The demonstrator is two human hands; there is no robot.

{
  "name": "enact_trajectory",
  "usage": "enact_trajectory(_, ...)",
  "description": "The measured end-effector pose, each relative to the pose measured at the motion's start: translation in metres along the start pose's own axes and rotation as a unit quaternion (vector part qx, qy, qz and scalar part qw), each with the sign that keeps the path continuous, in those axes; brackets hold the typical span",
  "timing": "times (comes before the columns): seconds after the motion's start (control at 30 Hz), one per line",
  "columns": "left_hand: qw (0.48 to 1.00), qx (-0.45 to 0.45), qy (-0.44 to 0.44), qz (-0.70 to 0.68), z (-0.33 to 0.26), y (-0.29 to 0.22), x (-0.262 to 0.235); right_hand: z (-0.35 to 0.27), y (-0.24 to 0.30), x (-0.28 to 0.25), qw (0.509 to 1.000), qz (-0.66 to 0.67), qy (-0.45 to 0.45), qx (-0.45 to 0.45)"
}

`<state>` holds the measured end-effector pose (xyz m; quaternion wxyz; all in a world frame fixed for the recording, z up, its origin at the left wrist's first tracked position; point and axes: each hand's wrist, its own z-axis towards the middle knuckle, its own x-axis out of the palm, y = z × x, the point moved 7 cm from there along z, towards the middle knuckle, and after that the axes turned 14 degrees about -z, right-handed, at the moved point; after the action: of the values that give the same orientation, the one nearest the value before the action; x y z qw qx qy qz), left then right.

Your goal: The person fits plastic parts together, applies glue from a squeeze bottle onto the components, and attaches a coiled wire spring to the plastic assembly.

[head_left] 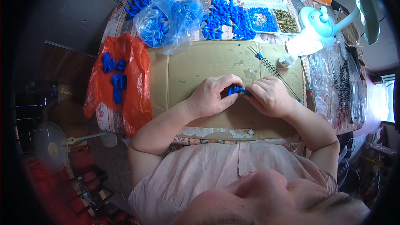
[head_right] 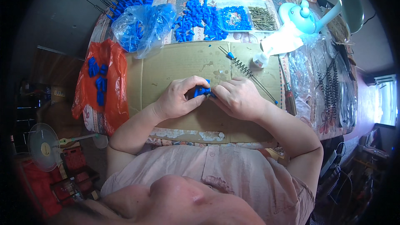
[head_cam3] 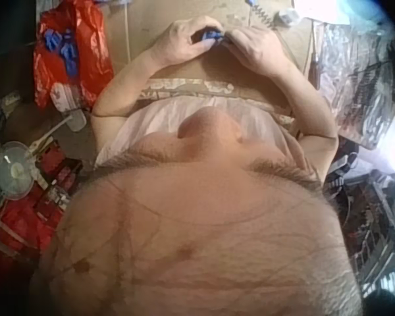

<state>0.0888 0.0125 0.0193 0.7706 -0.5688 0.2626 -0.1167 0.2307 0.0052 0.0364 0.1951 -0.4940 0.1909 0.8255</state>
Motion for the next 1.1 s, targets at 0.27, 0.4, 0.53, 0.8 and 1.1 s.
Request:
enact_trajectory(0.27,1.000,0.002,-0.002,-0.001,0.0001,-0.0005,-0.0003,0.0010,-0.0004,-0.0016,1.000,0.002,0.008,0.002)
enact_trajectory(0.4,1.000,-0.008,-0.003,-0.005,0.0001,-0.0001,-0.0001,0.0004,-0.0010,-0.0010,1.000,0.001,0.015,0.003)
enact_trajectory(0.53,1.000,-0.005,-0.006,-0.012,-0.0009,0.0006,-0.0007,0.0005,-0.0005,-0.0008,1.000,-0.001,0.010,0.002)
enact_trajectory(0.8,1.000,-0.014,0.001,-0.013,0.0006,0.0017,-0.0006,-0.0003,-0.0020,0.0006,1.000,-0.003,0.017,0.002)
enact_trajectory(1.1,1.000,0.005,0.000,-0.006,0.0006,-0.0016,-0.0005,-0.0005,-0.0029,-0.0025,1.000,0.000,0.012,0.011)
